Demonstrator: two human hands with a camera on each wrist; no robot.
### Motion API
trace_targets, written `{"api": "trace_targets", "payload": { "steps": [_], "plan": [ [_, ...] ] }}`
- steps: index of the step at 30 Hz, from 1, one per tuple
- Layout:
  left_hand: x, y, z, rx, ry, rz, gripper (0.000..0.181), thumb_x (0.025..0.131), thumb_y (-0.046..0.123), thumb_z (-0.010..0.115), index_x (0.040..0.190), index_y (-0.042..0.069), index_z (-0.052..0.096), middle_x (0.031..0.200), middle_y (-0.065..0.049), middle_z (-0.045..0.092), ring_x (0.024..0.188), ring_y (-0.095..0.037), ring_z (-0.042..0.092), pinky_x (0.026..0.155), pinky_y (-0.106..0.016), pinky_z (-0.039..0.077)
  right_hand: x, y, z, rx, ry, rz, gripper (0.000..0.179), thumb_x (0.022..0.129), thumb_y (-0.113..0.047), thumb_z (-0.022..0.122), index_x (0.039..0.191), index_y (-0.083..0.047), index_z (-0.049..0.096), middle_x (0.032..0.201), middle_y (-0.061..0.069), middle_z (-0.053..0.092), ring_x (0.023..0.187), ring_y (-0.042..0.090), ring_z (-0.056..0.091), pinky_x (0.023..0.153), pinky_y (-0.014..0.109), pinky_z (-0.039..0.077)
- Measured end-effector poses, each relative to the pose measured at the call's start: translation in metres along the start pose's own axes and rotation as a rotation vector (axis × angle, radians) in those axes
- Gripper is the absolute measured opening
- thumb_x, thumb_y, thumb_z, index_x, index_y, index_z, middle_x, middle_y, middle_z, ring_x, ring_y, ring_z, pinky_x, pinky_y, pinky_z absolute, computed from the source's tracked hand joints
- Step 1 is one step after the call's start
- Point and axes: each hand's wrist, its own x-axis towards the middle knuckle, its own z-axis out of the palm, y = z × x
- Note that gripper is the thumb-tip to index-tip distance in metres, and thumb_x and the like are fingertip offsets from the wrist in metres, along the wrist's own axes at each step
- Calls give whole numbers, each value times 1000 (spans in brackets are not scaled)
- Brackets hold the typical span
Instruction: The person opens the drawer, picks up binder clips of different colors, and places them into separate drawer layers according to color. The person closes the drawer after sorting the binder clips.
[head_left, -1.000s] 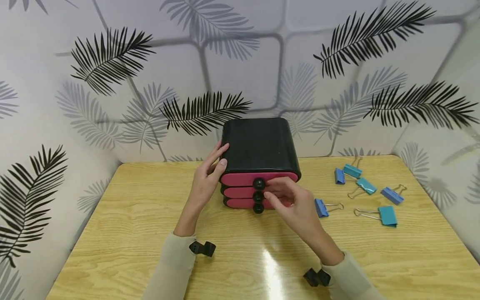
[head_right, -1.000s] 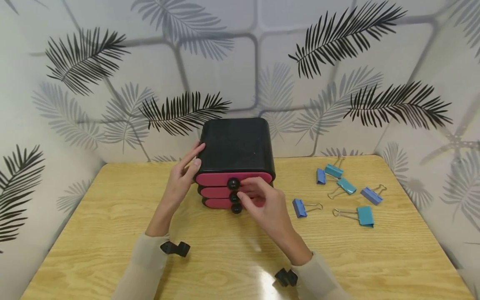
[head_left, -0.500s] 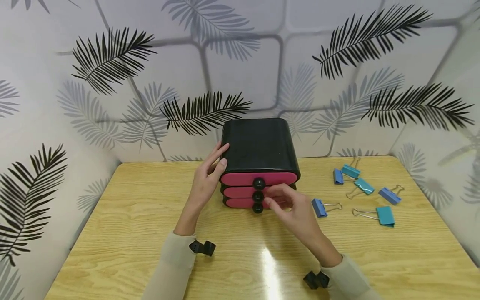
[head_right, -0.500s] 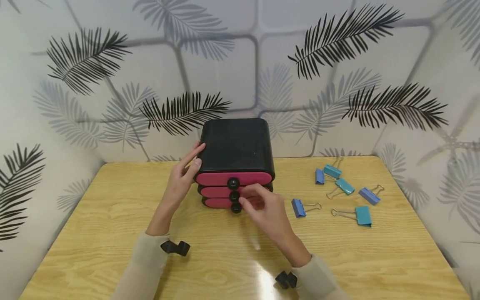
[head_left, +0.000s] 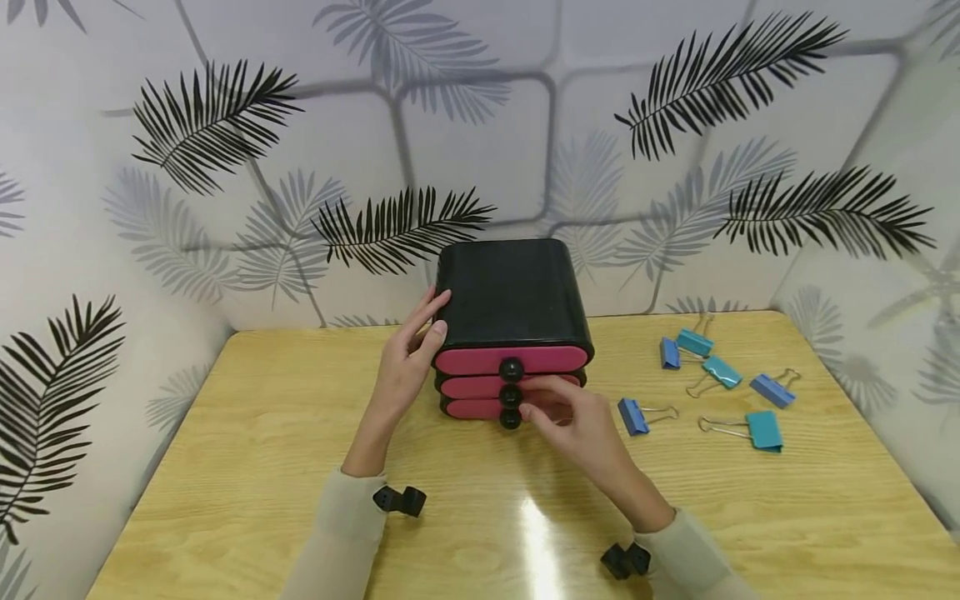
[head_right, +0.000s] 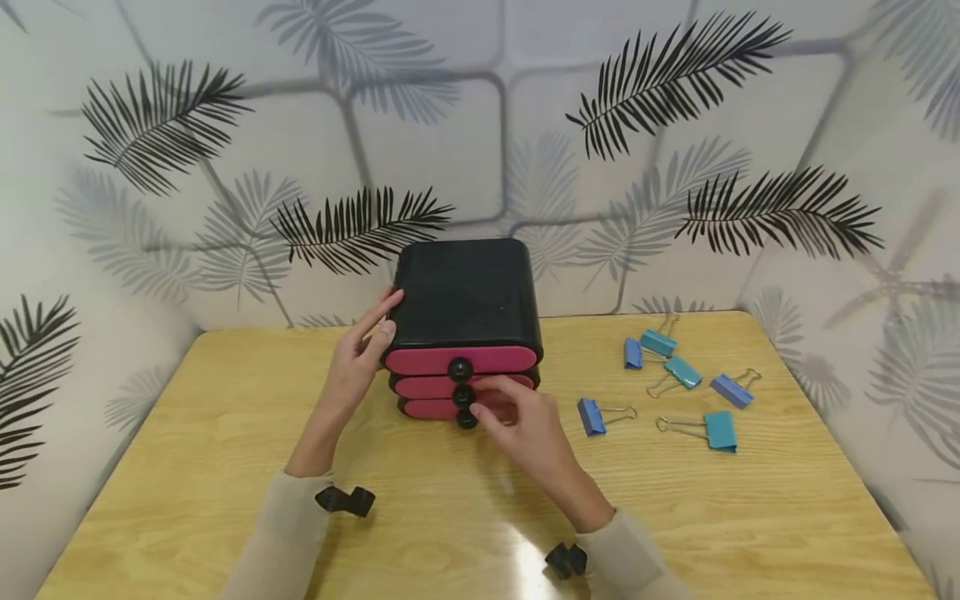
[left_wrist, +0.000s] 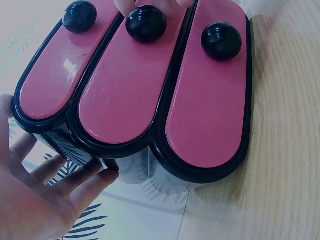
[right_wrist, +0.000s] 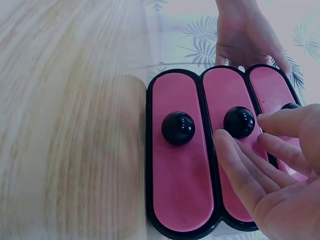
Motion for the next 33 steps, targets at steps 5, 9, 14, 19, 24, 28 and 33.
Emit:
{"api": "trace_targets", "payload": {
  "steps": [5,9,14,19,24,28,33],
  "plan": [
    [1,-16,-2,-1,15,-8,45,107,20,53,152,17,53,165,-3,34,143,-18,45,91,-28,42,1,0,5,10,-20,24,29,92,-9,78,120,-11,74,103,4,77,87,16,75,73,31,60],
    [1,-11,-2,-12,12,-10,45,107,18,53,152,14,53,165,-7,35,142,-22,47,90,-28,42,3,0,7,20,-23,51,28,92,-9,78,120,-11,74,105,5,77,89,16,75,74,30,60],
    [0,1,-1,-11,6,-8,46,106,15,52,151,5,51,164,-15,33,144,-27,44,97,-23,43,5,-1,9,56,-20,77,29,92,-8,78,120,-9,75,105,8,77,88,21,76,73,28,60],
    [0,2,-2,-10,6,-19,46,106,11,51,151,4,51,164,-14,34,146,-24,41,102,-31,44,6,-1,11,52,2,82,27,90,-9,79,117,-7,76,102,10,77,86,22,76,72,30,60],
    [-1,4,-2,-19,-5,-13,46,107,13,51,152,4,50,165,-16,32,148,-27,37,109,-51,40,7,-1,11,24,19,96,26,88,-9,81,114,-9,77,101,8,78,87,17,75,72,28,59],
    [-1,4,-3,-19,-9,-13,46,107,13,51,152,4,49,165,-17,31,149,-29,36,110,-55,39,6,0,13,29,16,86,27,89,-9,81,115,-8,77,102,8,78,88,18,75,74,28,59],
    [-1,3,-3,-20,-9,-18,46,107,13,51,152,4,49,165,-16,31,146,-30,41,109,-53,40,4,1,12,43,0,96,26,89,-8,80,115,-9,77,101,7,78,88,18,75,74,29,60]
  ]
}}
